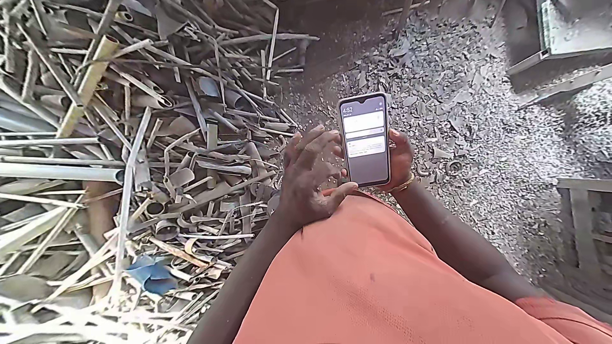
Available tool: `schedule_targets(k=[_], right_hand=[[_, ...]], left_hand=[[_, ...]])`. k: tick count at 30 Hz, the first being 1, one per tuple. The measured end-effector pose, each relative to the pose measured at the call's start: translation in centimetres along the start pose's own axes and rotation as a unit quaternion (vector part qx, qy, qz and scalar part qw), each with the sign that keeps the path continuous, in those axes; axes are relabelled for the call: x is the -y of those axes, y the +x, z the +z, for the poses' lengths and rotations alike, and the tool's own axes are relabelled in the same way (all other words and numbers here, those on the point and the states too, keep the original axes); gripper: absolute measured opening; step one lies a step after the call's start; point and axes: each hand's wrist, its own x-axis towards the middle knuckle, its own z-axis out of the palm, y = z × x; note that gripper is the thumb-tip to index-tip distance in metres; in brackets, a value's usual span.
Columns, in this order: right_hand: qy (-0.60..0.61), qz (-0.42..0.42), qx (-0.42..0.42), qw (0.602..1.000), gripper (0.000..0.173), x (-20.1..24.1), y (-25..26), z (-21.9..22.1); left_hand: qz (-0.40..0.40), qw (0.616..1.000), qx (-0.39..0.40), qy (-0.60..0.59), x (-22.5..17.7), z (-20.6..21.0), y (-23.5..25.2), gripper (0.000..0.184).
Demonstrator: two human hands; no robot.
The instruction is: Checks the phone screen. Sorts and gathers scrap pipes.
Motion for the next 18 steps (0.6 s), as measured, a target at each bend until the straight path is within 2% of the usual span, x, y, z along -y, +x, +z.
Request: schedule_targets(k=[4, 7, 14, 18], right_hand=[[0.085, 0.031, 0.064, 0.994, 0.049, 0.3, 0.9, 1.1], [0.085, 0.027, 0.071, 0.993, 0.049, 0.2, 0.9, 1.1], [0.086, 0.034, 0.044, 0.995, 0.049, 0.2, 0.8, 1.1], [0.015, -0.017, -0.006, 1.0, 0.046, -0.1, 0.3, -0.6]], left_hand=[[-0.001, 1.0, -0.004, 0.001, 0.0, 0.1, 0.0, 0.036], [-0.004, 1.0, -0.003, 0.0, -0.1, 0.1, -0.1, 0.035], [-0.008, 1.0, -0.008, -0.003, -0.1, 0.2, -0.1, 0.035], [-0.01, 1.0, -0.003, 0.0, 0.1, 0.2, -0.1, 0.033]])
